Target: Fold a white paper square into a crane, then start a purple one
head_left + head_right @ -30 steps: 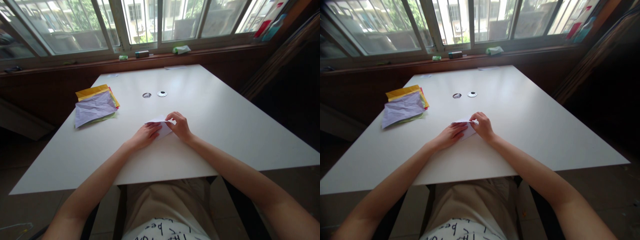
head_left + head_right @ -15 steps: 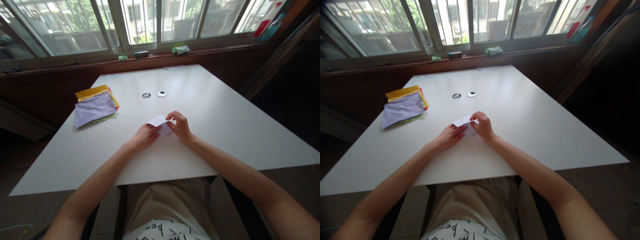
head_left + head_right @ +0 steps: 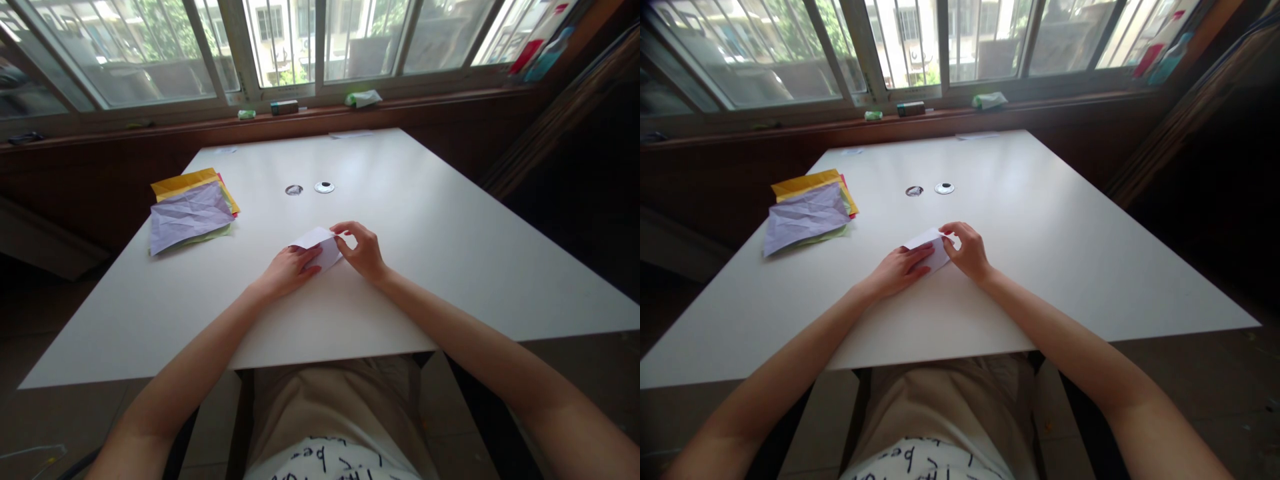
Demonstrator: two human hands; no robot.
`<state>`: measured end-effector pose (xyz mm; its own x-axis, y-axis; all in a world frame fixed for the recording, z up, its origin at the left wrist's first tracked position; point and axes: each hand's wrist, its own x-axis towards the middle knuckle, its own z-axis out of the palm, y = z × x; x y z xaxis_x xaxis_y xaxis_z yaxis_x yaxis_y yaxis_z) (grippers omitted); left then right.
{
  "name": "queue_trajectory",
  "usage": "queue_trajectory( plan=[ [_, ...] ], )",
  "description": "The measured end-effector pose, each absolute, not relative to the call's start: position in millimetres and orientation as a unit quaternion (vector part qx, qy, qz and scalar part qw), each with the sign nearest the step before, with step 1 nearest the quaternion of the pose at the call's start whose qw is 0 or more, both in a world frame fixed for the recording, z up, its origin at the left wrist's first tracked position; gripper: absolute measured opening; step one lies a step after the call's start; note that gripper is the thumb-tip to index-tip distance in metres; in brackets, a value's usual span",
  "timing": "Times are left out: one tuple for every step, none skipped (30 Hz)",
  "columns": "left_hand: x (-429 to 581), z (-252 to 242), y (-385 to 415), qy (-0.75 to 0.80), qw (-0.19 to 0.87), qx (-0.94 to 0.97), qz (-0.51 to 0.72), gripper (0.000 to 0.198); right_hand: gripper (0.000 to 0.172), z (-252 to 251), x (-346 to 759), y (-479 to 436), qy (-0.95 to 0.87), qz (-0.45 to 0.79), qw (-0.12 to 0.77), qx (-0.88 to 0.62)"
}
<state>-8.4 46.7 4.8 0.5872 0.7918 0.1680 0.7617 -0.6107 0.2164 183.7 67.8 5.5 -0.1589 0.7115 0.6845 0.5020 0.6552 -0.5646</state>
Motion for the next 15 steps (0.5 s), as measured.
queue_trajectory(
  plan=[
    [-8.6, 4.9, 47.2, 0.446, 0.053, 0.885, 0.126, 0.044, 0.019, 6.0, 183.9, 67.4, -0.759, 0.107, 0.505, -0.396],
    [-8.9, 5.1, 47.7, 0.455, 0.046, 0.88, 0.127, 0.043, 0.02, 6.6, 184.2, 66.9, -0.764, 0.11, 0.503, -0.389],
    [-9.2, 5.3, 48.2, 0.463, 0.039, 0.876, 0.127, 0.042, 0.02, 7.2, 184.6, 66.4, -0.769, 0.113, 0.501, -0.381],
    [-9.6, 5.5, 48.6, 0.47, 0.034, 0.873, 0.128, 0.042, 0.021, 7.8, 185.1, 66.0, -0.773, 0.116, 0.501, -0.372],
    [-9.9, 5.6, 49.0, 0.475, 0.03, 0.87, 0.128, 0.042, 0.021, 8.1, 185.7, 65.7, -0.777, 0.117, 0.5, -0.364],
    [-10.2, 5.7, 49.4, 0.479, 0.026, 0.868, 0.13, 0.042, 0.022, 8.3, 186.3, 65.7, -0.782, 0.117, 0.498, -0.356],
    [-10.4, 5.8, 49.6, 0.483, 0.024, 0.865, 0.132, 0.042, 0.024, 8.0, 187.0, 65.9, -0.788, 0.115, 0.494, -0.35],
    [-10.4, 5.9, 49.7, 0.484, 0.023, 0.864, 0.134, 0.043, 0.026, 7.4, 187.5, 66.5, -0.793, 0.113, 0.487, -0.347],
    [-10.4, 5.9, 49.8, 0.485, 0.023, 0.863, 0.138, 0.043, 0.028, 6.4, 188.1, 67.3, -0.799, 0.109, 0.479, -0.347],
    [-10.2, 5.9, 49.7, 0.485, 0.023, 0.862, 0.142, 0.044, 0.03, 5.0, 188.6, 68.4, -0.804, 0.105, 0.469, -0.35],
    [-10.1, 5.9, 49.6, 0.485, 0.025, 0.861, 0.148, 0.045, 0.032, 3.5, 189.0, 69.7, -0.809, 0.099, 0.459, -0.354],
    [-9.9, 6.0, 49.5, 0.485, 0.026, 0.861, 0.154, 0.047, 0.034, 1.8, 189.4, 71.0, -0.814, 0.093, 0.448, -0.358],
    [-9.8, 6.1, 49.3, 0.483, 0.029, 0.86, 0.159, 0.049, 0.036, 0.3, 189.9, 72.4, -0.82, 0.084, 0.437, -0.361],
    [-9.7, 6.1, 49.1, 0.483, 0.031, 0.86, 0.162, 0.05, 0.038, -1.0, 190.4, 73.7, -0.826, 0.075, 0.426, -0.362],
    [-9.8, 6.2, 48.9, 0.483, 0.034, 0.859, 0.165, 0.05, 0.04, -2.0, 190.9, 74.8, -0.832, 0.064, 0.415, -0.363]
  ],
)
